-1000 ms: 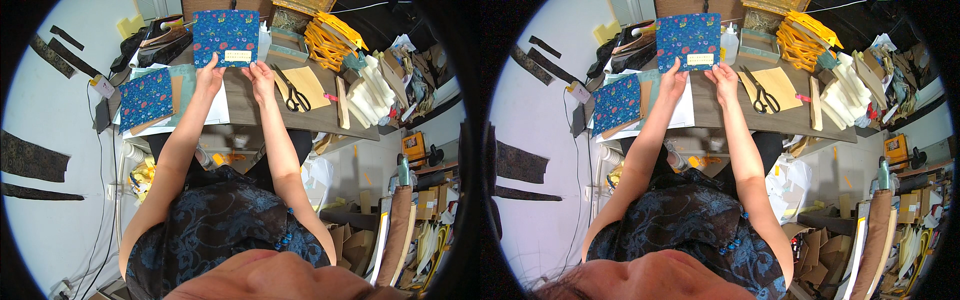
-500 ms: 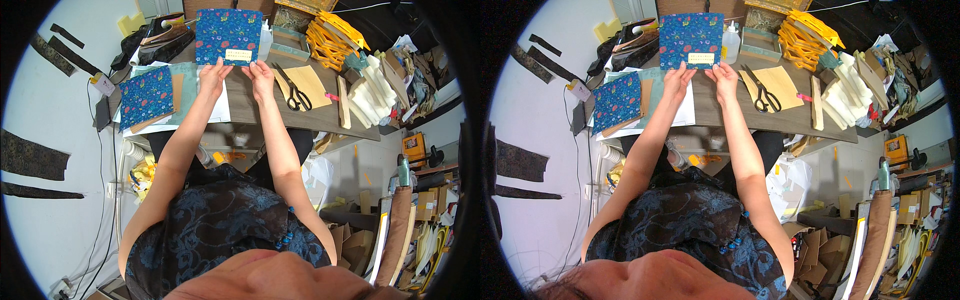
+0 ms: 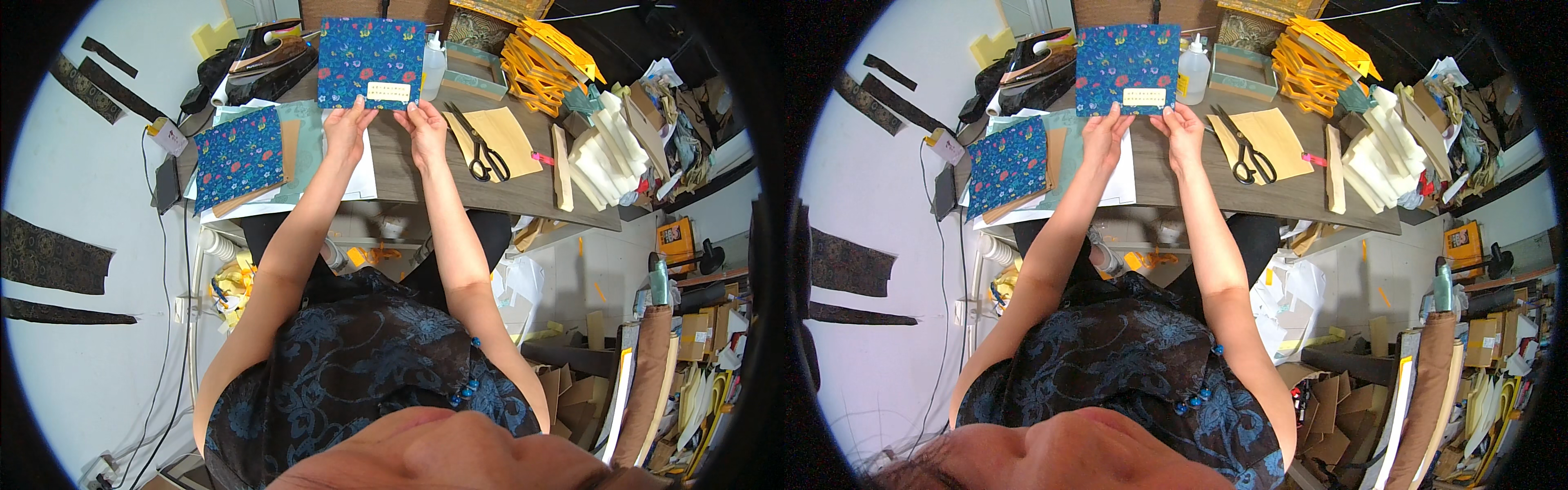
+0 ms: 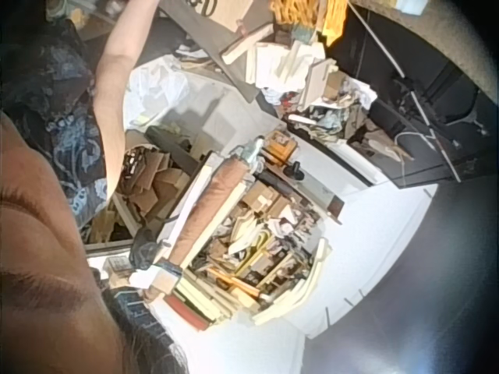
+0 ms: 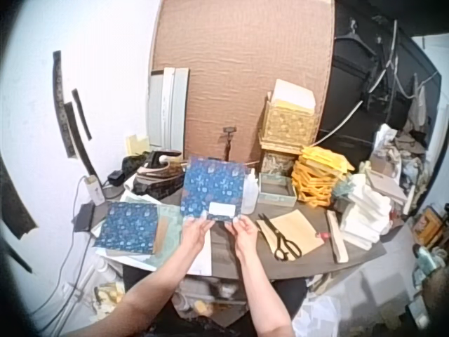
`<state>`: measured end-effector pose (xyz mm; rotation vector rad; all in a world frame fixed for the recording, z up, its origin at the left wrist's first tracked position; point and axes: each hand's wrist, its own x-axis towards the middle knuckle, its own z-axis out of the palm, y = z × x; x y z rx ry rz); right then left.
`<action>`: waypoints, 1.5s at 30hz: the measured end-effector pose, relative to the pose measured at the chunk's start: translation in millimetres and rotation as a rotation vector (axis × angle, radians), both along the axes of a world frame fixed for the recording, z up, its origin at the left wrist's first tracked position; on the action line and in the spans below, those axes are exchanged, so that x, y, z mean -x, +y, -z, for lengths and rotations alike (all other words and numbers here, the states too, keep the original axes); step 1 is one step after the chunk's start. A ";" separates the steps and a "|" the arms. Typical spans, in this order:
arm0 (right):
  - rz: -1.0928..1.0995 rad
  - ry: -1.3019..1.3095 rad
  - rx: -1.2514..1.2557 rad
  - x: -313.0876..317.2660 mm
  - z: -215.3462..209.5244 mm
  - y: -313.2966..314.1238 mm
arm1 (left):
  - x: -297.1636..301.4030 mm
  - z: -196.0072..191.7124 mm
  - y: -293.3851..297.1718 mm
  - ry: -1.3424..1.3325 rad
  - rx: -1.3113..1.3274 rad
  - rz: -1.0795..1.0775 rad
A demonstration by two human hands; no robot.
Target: The person assembles a small fabric pouch by applying glue to a cardboard insert and attaching a rectangular label. They use a brush to spread the adhesive and press the label into place, then inspect the finished pouch.
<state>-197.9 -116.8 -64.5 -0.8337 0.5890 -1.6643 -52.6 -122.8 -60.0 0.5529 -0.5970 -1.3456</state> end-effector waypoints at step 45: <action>0.162 1.628 0.388 61.9 -39.3 49.6 | -88.7 -20.0 126.5 -1.485 0.457 -0.004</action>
